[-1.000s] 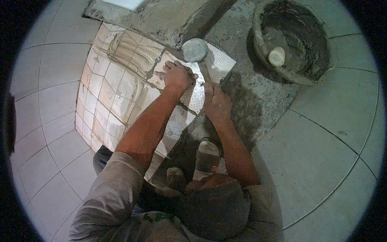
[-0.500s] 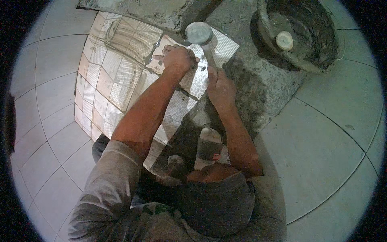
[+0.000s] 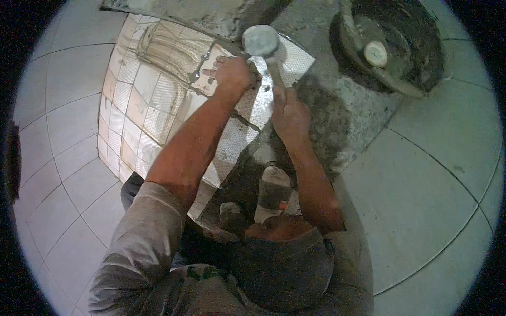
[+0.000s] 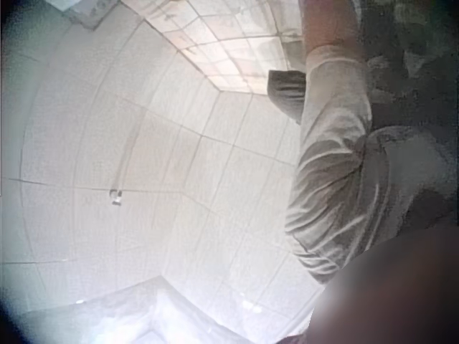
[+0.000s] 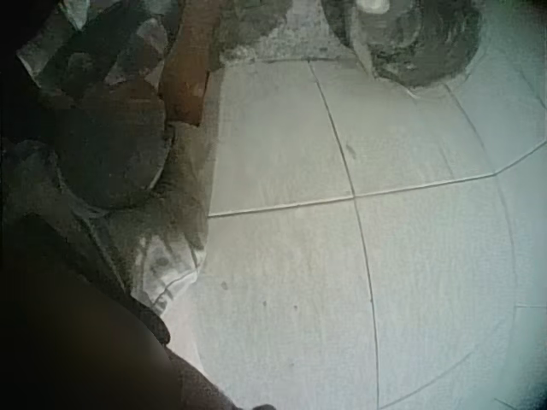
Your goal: Tiling the floor of a bathroom using mortar and a rubber mallet.
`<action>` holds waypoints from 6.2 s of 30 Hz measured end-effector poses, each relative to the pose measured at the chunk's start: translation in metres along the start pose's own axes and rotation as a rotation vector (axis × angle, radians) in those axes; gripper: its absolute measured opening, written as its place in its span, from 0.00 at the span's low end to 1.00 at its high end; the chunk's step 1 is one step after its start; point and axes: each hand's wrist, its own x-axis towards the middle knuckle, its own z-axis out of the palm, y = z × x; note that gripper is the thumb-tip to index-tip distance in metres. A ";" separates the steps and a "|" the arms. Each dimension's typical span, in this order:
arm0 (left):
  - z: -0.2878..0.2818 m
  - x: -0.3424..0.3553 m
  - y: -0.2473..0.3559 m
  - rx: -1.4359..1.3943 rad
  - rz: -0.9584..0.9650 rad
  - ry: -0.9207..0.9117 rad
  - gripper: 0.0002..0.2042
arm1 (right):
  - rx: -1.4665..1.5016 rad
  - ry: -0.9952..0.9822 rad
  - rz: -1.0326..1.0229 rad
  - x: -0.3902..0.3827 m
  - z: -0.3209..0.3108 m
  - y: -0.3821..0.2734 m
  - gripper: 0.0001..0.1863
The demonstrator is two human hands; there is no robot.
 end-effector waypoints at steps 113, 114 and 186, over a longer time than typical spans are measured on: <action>0.022 -0.014 -0.019 -0.029 0.062 0.183 0.42 | -0.036 0.035 -0.015 -0.015 -0.001 0.007 0.23; 0.025 -0.016 -0.021 -0.032 0.059 0.187 0.42 | -0.027 -0.005 0.056 -0.018 -0.003 0.005 0.26; 0.075 -0.079 -0.097 -0.090 0.064 0.308 0.34 | -0.200 -0.246 -0.254 -0.032 0.036 -0.008 0.19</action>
